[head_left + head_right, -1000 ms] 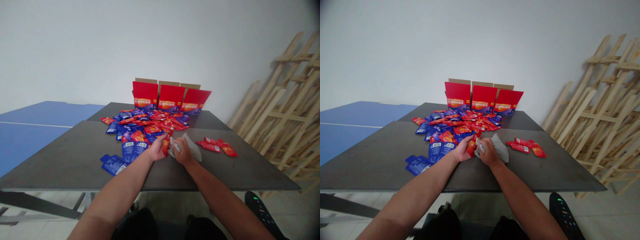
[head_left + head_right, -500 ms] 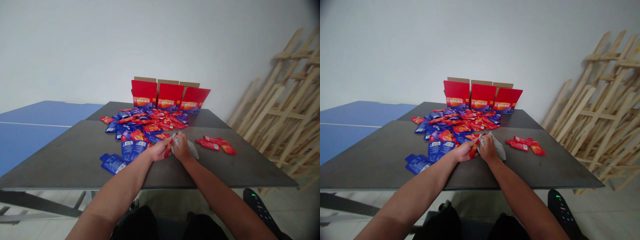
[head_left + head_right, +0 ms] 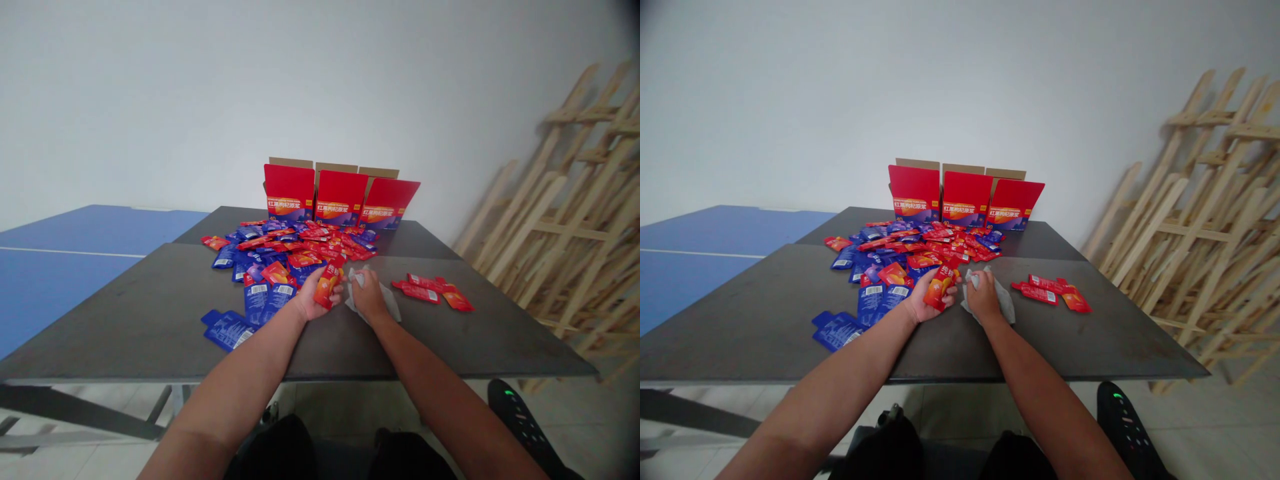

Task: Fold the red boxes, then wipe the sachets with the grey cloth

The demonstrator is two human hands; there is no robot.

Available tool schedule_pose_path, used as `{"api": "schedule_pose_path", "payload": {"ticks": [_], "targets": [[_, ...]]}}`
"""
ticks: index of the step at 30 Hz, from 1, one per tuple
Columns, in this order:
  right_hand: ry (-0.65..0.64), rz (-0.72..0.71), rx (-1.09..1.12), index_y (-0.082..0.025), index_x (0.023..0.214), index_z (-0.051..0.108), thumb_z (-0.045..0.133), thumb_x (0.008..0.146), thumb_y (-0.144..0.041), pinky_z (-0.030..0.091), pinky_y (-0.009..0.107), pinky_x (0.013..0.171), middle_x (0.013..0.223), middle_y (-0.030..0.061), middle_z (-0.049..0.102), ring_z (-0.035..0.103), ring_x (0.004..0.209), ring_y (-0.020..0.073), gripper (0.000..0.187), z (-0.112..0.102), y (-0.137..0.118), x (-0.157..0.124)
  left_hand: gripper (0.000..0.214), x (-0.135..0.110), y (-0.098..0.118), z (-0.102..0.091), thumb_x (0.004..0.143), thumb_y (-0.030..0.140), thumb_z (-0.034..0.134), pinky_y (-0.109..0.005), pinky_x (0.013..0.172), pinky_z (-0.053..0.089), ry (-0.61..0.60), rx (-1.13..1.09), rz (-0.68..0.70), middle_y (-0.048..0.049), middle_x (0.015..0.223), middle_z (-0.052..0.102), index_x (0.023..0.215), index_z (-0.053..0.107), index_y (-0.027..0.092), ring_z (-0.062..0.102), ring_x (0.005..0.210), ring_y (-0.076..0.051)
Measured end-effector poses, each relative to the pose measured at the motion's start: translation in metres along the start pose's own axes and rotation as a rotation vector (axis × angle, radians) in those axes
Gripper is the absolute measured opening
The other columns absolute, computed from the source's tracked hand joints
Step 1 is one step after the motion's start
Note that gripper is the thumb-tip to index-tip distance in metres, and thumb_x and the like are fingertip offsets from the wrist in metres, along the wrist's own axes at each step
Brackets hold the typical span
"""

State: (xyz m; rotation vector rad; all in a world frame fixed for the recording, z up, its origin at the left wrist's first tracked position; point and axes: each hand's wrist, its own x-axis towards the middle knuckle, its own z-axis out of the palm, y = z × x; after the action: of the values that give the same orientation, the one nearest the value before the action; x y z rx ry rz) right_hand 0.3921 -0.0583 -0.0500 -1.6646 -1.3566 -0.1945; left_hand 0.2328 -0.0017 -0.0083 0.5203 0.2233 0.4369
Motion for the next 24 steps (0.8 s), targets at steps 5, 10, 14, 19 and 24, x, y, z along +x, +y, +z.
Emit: {"api": "schedule_pose_path", "payload": {"ticks": [5, 10, 14, 19, 24], "targets": [[-0.124, -0.236, 0.007, -0.020, 0.120, 0.057, 0.037, 0.094, -0.034, 0.037, 0.045, 0.099, 0.120, 0.0116, 0.053, 0.049, 0.114, 0.0257, 0.036, -0.008, -0.011, -0.009, 0.020, 0.004, 0.001, -0.002, 0.082, 0.030, 0.054, -0.022, 0.048, 0.039, 0.022, -0.023, 0.113, -0.0063, 0.075, 0.059, 0.086, 0.061, 0.012, 0.052, 0.059, -0.012], [-0.204, -0.324, 0.144, -0.018, 0.107, 0.057, 0.041, 0.090, -0.047, 0.040, 0.042, 0.092, 0.101, 0.0101, 0.060, 0.055, 0.097, 0.0246, 0.037, -0.012, -0.019, -0.013, 0.031, 0.010, -0.010, 0.001, 0.072, 0.010, 0.069, -0.025, 0.071, 0.050, 0.042, 0.104, 0.316, -0.0014, 0.080, 0.062, 0.100, 0.058, 0.016, 0.060, 0.070, -0.012], [-0.324, -0.067, 0.269, -0.019, 0.096, 0.059, 0.044, 0.089, -0.047, 0.045, 0.033, 0.079, 0.090, 0.0065, 0.065, 0.059, 0.084, 0.0203, 0.032, -0.013, -0.019, -0.006, 0.053, 0.017, -0.021, -0.002, 0.065, 0.012, 0.079, -0.027, 0.076, 0.050, 0.137, 0.193, 0.482, 0.0002, 0.086, 0.064, 0.110, 0.051, 0.019, 0.061, 0.072, -0.011], [-0.498, 0.192, 0.374, -0.018, 0.092, 0.065, 0.052, 0.085, -0.047, 0.047, 0.028, 0.067, 0.079, 0.0014, 0.068, 0.060, 0.072, 0.0170, 0.032, -0.021, -0.010, 0.009, 0.057, 0.023, -0.028, -0.009, 0.067, 0.021, 0.081, -0.030, 0.081, 0.049, 0.205, 0.350, 0.521, -0.0010, 0.090, 0.065, 0.112, 0.046, 0.019, 0.062, 0.079, -0.012], [-0.382, 0.311, 0.547, -0.017, 0.104, 0.065, 0.055, 0.081, -0.053, 0.050, 0.030, 0.071, 0.087, 0.0037, 0.071, 0.064, 0.077, 0.0195, 0.044, -0.050, 0.004, 0.032, 0.049, 0.021, -0.028, -0.012, 0.073, 0.026, 0.077, -0.025, 0.081, 0.045, 0.212, 0.566, 0.461, -0.0011, 0.091, 0.063, 0.115, 0.052, 0.019, 0.059, 0.081, -0.011]]}}
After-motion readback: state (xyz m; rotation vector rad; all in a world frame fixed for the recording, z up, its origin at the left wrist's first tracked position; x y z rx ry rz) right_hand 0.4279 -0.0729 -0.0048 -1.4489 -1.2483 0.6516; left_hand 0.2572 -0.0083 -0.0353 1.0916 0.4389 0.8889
